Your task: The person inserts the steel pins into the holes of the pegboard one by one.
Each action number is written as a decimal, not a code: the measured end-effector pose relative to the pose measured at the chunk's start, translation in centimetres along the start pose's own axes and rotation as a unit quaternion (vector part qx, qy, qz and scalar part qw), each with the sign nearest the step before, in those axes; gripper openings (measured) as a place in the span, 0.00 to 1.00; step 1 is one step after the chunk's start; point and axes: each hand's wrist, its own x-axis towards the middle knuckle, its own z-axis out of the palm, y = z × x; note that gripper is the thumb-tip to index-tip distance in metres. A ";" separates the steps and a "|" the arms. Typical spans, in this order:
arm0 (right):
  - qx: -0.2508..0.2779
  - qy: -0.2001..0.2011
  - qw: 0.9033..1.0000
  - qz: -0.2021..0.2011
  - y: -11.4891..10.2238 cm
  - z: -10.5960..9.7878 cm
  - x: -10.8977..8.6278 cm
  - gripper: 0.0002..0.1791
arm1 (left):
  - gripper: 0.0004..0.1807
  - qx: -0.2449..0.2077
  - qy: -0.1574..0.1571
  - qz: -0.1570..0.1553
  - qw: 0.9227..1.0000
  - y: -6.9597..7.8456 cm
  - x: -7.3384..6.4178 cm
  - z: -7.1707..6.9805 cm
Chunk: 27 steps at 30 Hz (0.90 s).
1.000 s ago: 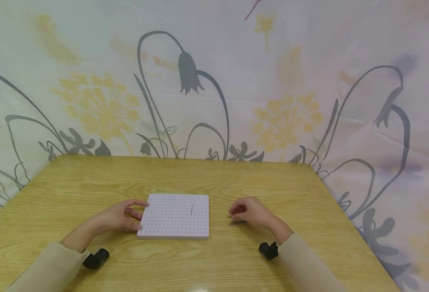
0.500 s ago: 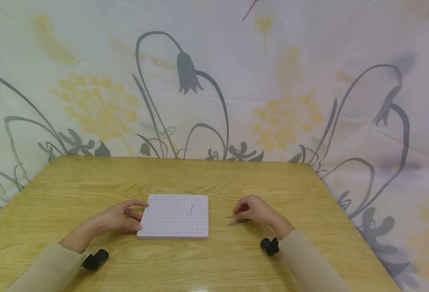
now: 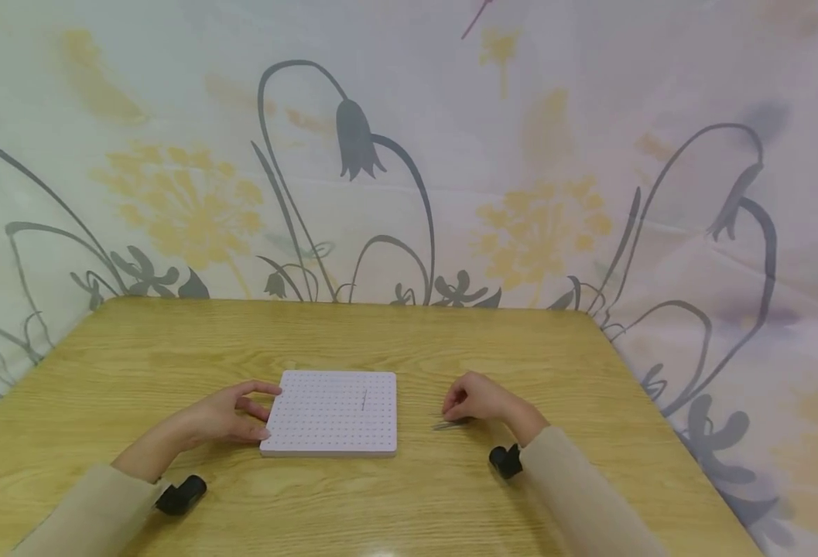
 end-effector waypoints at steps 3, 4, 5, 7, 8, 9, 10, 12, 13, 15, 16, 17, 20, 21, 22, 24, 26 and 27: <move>-0.002 -0.008 1.000 0.006 -0.1 -0.1 0.3 0.02 | 0.37 0.002 0.003 -0.002 1.000 0.1 0.1 0.0; -0.002 -0.011 1.000 0.007 -0.1 -0.1 0.4 0.02 | 0.36 0.001 0.006 -0.003 1.000 0.1 0.1 -0.1; 0.000 -0.015 1.000 0.007 -0.2 -0.1 0.4 0.03 | 0.36 0.003 0.008 -0.003 1.000 0.1 0.1 -0.1; 0.001 -0.021 1.000 0.007 -0.3 0.0 0.4 0.03 | 0.36 0.004 0.009 0.000 1.000 0.1 0.1 -0.1; 0.001 -0.025 1.000 0.008 -0.3 0.0 0.4 0.03 | 0.36 0.005 0.008 0.001 1.000 0.1 0.1 -0.1; -0.001 -0.028 1.000 0.008 -0.4 0.0 0.3 0.03 | 0.36 0.005 0.006 0.003 1.000 0.1 0.1 -0.1; -0.005 -0.030 1.000 0.006 -0.4 0.0 0.3 0.03 | 0.36 0.005 0.006 0.005 1.000 0.1 0.1 -0.1; -0.015 -0.034 0.999 0.005 -0.4 0.0 0.2 0.03 | 0.36 0.007 0.003 0.008 1.000 0.1 0.1 -0.1; -0.019 -0.038 0.999 0.003 -0.4 0.0 0.3 0.04 | 0.36 0.008 0.001 0.009 1.000 0.0 0.0 -0.1; -0.021 -0.041 0.999 0.000 -0.4 0.1 0.4 0.04 | 0.36 0.005 -0.004 0.013 1.000 -0.1 -0.2 -0.2; -0.018 -0.042 0.999 0.001 -0.3 0.2 0.4 0.04 | 0.36 0.004 -0.006 0.015 1.000 -0.1 -0.2 -0.2; -0.013 -0.043 0.999 0.004 -0.2 0.2 0.4 0.04 | 0.36 0.002 -0.008 0.016 1.000 -0.2 -0.3 -0.2; -0.003 -0.043 0.999 0.004 0.1 0.3 0.2 0.04 | 0.37 -0.004 -0.012 0.017 1.000 -0.4 -0.2 0.0; -0.002 -0.043 0.999 0.001 0.1 0.3 0.1 0.05 | 0.37 -0.004 -0.010 0.015 1.000 -0.4 -0.2 0.0; -0.002 -0.043 0.999 -0.001 0.1 0.2 0.0 0.05 | 0.37 -0.002 -0.008 0.014 1.000 -0.4 -0.2 0.1; -0.008 -0.040 0.999 -0.009 0.1 0.1 -0.1 0.06 | 0.36 0.000 -0.007 0.012 1.000 -0.3 -0.1 0.1; -0.010 -0.034 0.999 -0.018 0.1 0.0 -0.1 0.06 | 0.36 0.002 -0.007 0.013 1.000 0.0 -0.1 0.1; -0.006 -0.030 0.999 -0.018 0.1 -0.1 -0.1 0.06 | 0.36 0.003 -0.008 0.014 1.000 0.1 0.0 0.1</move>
